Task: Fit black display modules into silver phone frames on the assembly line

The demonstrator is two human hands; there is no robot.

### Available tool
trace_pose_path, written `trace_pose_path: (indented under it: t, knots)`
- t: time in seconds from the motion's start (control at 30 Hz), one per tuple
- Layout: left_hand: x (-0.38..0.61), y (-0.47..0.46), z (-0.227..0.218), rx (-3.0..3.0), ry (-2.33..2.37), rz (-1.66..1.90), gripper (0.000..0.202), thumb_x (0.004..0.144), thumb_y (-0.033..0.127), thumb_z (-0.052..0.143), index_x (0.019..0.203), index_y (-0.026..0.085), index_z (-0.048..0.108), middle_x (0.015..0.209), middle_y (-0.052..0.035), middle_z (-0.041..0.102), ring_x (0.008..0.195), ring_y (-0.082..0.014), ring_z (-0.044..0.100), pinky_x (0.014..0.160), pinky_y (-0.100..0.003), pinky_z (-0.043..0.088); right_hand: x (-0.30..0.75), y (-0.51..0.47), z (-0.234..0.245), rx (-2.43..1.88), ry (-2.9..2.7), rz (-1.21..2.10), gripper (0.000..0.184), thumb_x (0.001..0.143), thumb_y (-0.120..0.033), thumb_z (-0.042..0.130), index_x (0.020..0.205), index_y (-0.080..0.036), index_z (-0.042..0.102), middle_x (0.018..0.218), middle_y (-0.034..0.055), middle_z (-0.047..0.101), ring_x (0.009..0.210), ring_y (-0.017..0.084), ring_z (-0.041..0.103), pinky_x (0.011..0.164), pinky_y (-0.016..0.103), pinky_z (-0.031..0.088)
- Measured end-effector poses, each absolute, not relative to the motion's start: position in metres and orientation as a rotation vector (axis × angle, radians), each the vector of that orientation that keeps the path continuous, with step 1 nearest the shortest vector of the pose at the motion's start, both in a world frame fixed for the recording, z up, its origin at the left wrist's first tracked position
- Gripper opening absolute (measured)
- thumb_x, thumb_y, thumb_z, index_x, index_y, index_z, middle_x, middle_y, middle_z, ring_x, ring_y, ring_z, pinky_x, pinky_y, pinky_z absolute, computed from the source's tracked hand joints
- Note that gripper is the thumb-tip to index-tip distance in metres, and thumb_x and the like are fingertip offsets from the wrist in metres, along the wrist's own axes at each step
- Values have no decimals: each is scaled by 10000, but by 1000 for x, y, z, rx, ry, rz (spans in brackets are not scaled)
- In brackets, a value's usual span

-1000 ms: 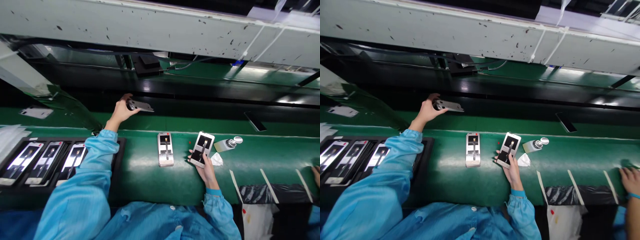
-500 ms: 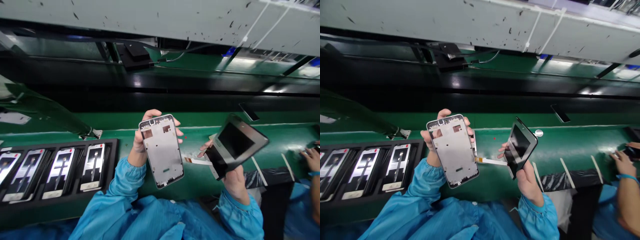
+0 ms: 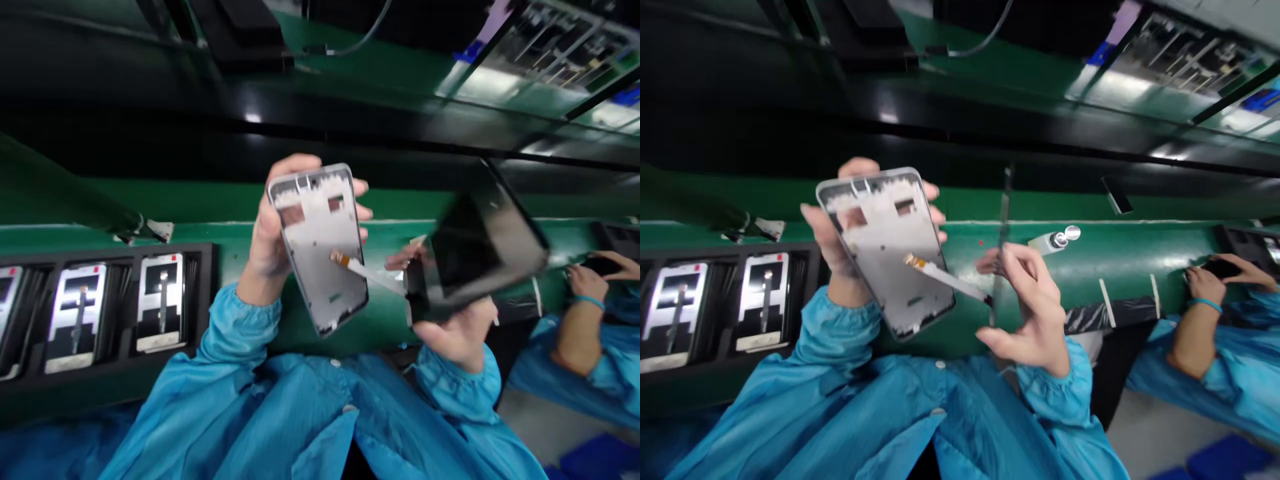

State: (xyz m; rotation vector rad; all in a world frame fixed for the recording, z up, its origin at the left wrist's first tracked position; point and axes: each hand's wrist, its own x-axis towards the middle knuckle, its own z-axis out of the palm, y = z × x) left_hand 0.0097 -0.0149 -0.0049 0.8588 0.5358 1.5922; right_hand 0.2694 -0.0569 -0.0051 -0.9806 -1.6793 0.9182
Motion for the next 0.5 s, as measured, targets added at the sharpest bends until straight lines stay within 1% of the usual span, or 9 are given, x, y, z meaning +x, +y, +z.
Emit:
trace_pose_path:
  t: [0.03, 0.1, 0.2, 0.23, 0.3, 0.37, 0.5]
  knots:
    - [8, -8, -6, 854, 560, 1626, 865, 731, 893, 895, 1338, 347, 611, 1258, -74, 799, 1047, -407, 836, 779, -549, 730, 268, -58, -4, -938, -1762, 865, 693, 862, -605, 948, 1466, -305, 787, 1341, 141, 769, 1207, 377, 782, 1059, 622, 670]
    - [4, 4, -10, 832, 565, 1686, 823, 764, 856, 901, 1336, 339, 613, 1268, -66, 804, 1070, -383, 835, 822, -533, 731, 267, -57, -4, -881, -1885, 800, 670, 928, -608, 894, 1521, -323, 763, 1369, 149, 741, 1212, 388, 777, 1038, 640, 682]
    - [-3, 14, -17, 777, 509, 1777, 721, 831, 811, 877, 1332, 349, 640, 1246, -68, 816, 1074, -346, 831, 835, -482, 729, 271, -55, -10, -817, -2008, 712, 712, 921, -597, 904, 1544, -287, 751, 1380, 164, 705, 1187, 395, 779, 972, 630, 714]
    - [-5, 15, -18, 764, 495, 1801, 696, 850, 810, 859, 1340, 362, 652, 1254, -70, 816, 1089, -344, 826, 842, -475, 728, 272, -54, -11, -795, -2032, 689, 738, 920, -587, 908, 1573, -293, 728, 1392, 164, 688, 1190, 392, 777, 962, 622, 720]
    - [-7, 14, -19, 754, 492, 1812, 672, 873, 819, 828, 1359, 383, 671, 1279, -70, 814, 1139, -358, 816, 859, -485, 729, 271, -53, -13, -776, -2065, 670, 787, 950, -562, 888, 1663, -345, 635, 1416, 155, 657, 1219, 381, 764, 968, 611, 721]
    - [-8, 12, -19, 752, 517, 1812, 684, 871, 844, 809, 1369, 394, 679, 1290, -67, 812, 1168, -371, 814, 864, -493, 733, 268, -53, -12, -768, -2088, 646, 797, 985, -543, 855, 1711, -389, 563, 1421, 144, 640, 1234, 369, 751, 980, 606, 715]
    - [-8, 9, -15, 775, 510, 1822, 659, 867, 806, 844, 1352, 390, 681, 1287, -61, 817, 1127, -350, 829, 870, -475, 735, 260, -50, -8, -783, -2122, 576, 782, 1012, -517, 832, 1726, -407, 534, 1411, 134, 625, 1223, 343, 729, 990, 569, 706]
